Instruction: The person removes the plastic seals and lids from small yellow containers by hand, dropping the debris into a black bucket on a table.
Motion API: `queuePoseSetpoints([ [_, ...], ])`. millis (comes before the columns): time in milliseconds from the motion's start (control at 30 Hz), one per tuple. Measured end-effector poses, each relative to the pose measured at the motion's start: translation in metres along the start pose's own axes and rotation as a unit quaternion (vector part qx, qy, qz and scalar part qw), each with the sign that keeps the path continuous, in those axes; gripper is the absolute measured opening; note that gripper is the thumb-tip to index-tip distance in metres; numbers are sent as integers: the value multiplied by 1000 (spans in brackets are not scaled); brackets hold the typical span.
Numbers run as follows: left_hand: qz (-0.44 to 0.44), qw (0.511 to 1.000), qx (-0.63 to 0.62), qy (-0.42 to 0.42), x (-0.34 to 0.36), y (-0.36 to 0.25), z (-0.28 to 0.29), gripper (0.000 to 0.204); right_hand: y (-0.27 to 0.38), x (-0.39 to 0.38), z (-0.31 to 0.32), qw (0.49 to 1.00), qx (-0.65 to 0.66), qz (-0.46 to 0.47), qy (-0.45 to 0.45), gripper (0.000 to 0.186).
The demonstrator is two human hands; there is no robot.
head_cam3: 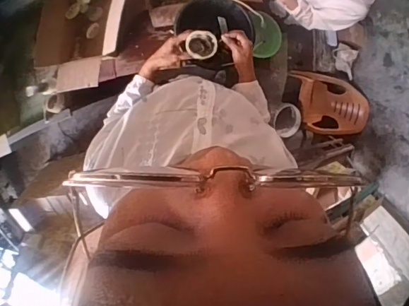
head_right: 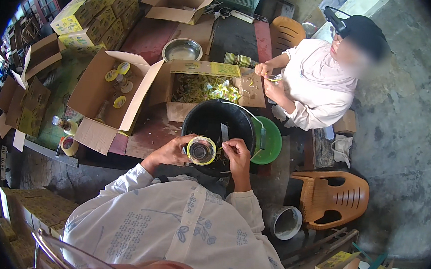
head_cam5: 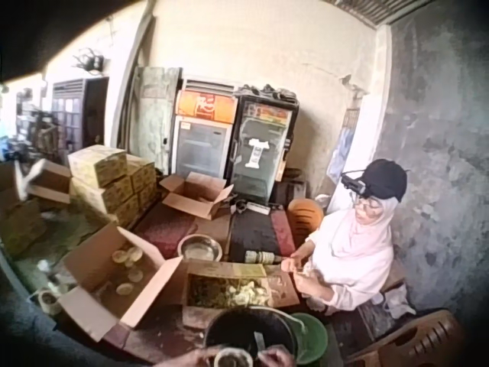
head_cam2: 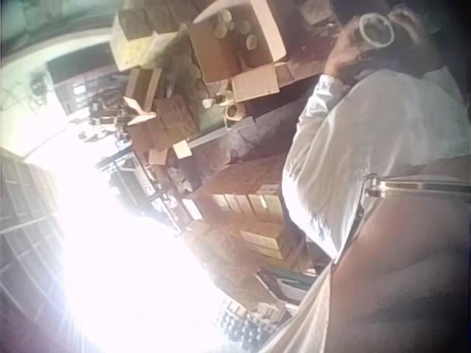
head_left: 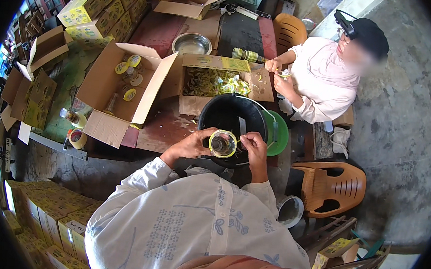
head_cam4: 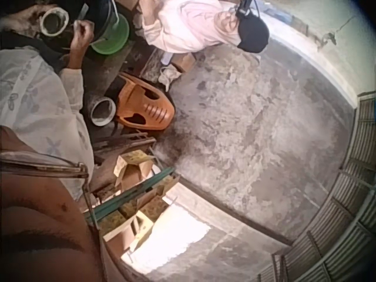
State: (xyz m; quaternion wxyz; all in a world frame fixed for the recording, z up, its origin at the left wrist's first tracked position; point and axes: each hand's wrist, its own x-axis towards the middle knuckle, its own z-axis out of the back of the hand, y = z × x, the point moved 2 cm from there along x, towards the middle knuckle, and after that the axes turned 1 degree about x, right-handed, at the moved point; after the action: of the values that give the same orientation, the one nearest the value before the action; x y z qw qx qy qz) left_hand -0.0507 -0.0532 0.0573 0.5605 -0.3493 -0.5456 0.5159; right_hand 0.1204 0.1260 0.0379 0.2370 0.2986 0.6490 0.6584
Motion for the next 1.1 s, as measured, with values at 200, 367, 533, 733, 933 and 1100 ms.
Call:
queuePoseSetpoints([
  [200, 36, 967, -251, -24, -3, 8, 2, 78, 0, -3, 11, 976, -198, 86, -31, 13],
  [367, 36, 968, -242, -60, -2, 9, -1, 81, 7, -1, 9, 949, -282, 139, -16, 17],
  [533, -45, 986, 45, -155, 7, -13, -2, 71, 4, 11, 13, 964, -236, 123, 1, 14],
  [733, -5, 941, 283, -183, 17, -29, -20, 71, 3, 16, 30, 956, -257, 126, 58, 12],
  [933, 37, 927, 340, -151, 32, -25, -47, 70, 6, 19, 34, 992, -56, 12, 114, 14],
  [1100, 62, 923, 341, -166, 40, -35, -63, 77, 9, 23, 39, 990, -48, -17, 135, 16],
])
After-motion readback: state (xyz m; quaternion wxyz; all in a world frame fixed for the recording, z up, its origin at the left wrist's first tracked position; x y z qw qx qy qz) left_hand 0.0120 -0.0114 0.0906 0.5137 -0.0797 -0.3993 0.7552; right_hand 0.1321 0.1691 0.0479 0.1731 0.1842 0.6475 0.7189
